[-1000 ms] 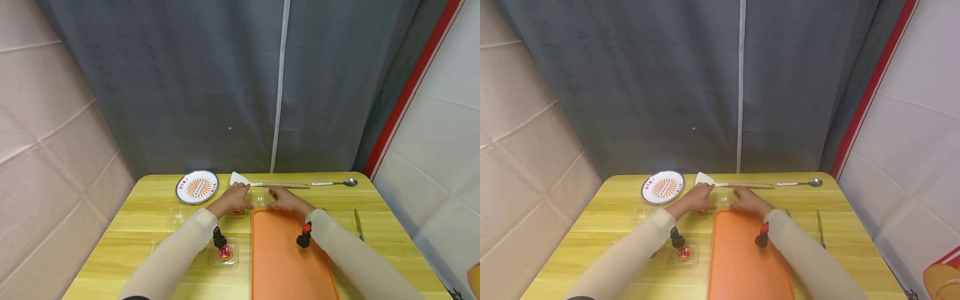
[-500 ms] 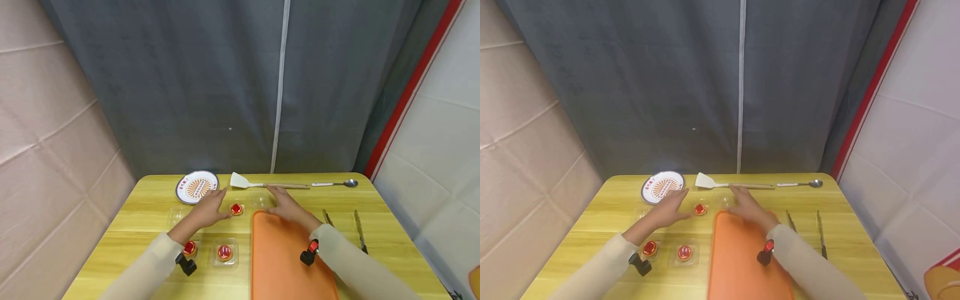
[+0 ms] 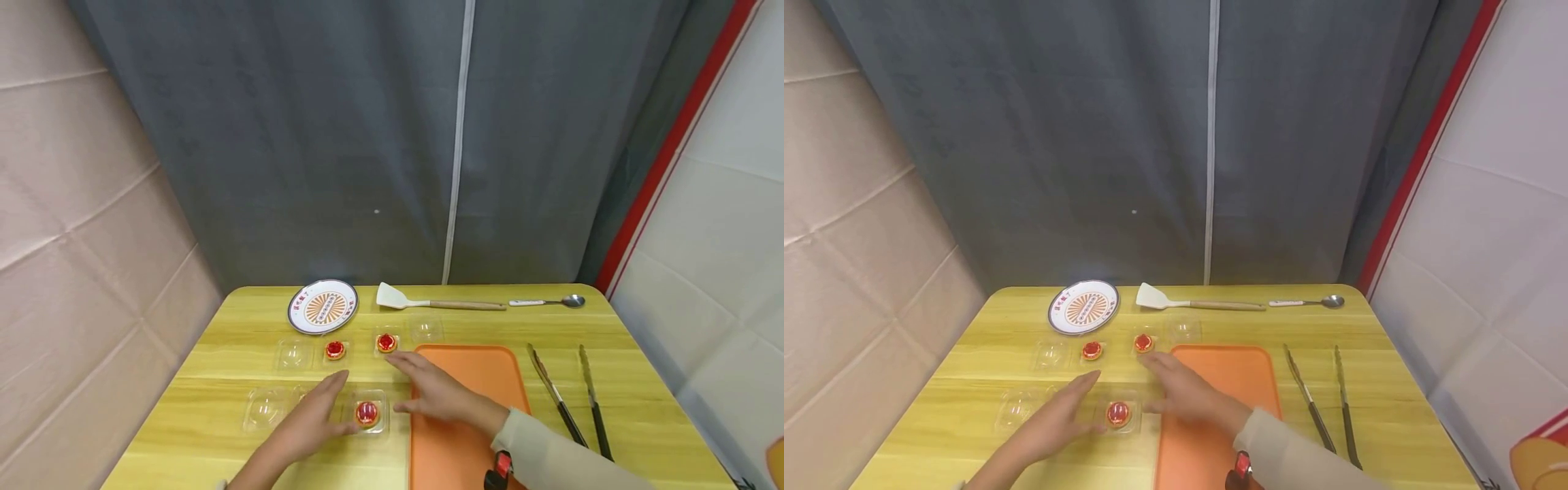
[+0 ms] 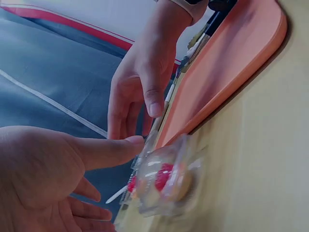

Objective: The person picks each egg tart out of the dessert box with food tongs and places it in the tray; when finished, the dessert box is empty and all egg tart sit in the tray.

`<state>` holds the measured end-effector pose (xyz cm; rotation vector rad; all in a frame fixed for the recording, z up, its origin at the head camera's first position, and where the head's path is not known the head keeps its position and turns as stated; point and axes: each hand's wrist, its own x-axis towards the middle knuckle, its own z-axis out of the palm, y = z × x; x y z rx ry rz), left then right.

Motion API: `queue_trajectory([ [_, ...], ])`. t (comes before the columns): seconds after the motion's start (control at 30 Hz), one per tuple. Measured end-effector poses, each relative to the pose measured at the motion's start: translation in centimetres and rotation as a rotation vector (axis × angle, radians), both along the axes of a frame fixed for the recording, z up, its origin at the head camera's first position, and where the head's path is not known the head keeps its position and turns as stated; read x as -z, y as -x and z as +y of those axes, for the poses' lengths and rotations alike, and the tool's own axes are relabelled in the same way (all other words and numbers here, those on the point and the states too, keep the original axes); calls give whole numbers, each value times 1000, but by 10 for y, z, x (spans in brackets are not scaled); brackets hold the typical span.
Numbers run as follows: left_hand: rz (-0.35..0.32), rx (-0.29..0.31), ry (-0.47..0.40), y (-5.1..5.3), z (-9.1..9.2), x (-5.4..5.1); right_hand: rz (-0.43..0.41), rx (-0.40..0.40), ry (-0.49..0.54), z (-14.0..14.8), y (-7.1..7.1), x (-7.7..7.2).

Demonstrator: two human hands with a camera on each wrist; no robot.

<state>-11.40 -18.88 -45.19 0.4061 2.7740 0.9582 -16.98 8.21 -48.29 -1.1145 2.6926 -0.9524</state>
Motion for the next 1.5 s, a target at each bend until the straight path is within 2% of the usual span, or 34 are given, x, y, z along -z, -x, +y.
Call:
queue_trajectory([
  [0.13, -26, -31, -63, -17, 1, 14, 75, -119, -55, -15, -17, 2],
  [0.3, -31, -63, -115, -26, 2, 33, 193, -215, -106, -29, -26, 10],
  [0.43, -13, -68, -132, -29, 4, 50, 254, -219, -149, -36, -30, 15],
  [0.6, 105, -77, -94, -28, 7, 65, 286, -184, -181, -40, -32, 15],
  [0.8, 194, -121, -71, -28, 13, 72, 375, -167, -196, -42, -33, 16],
  [1.03, 254, -183, -81, -26, 18, 80, 389, -169, -188, -41, -33, 19],
  [1.33, 349, -169, -50, -29, 20, 82, 376, -191, -145, -38, -33, 20],
  [1.5, 387, -162, -44, -29, 20, 83, 336, -207, -98, -37, -32, 17],
])
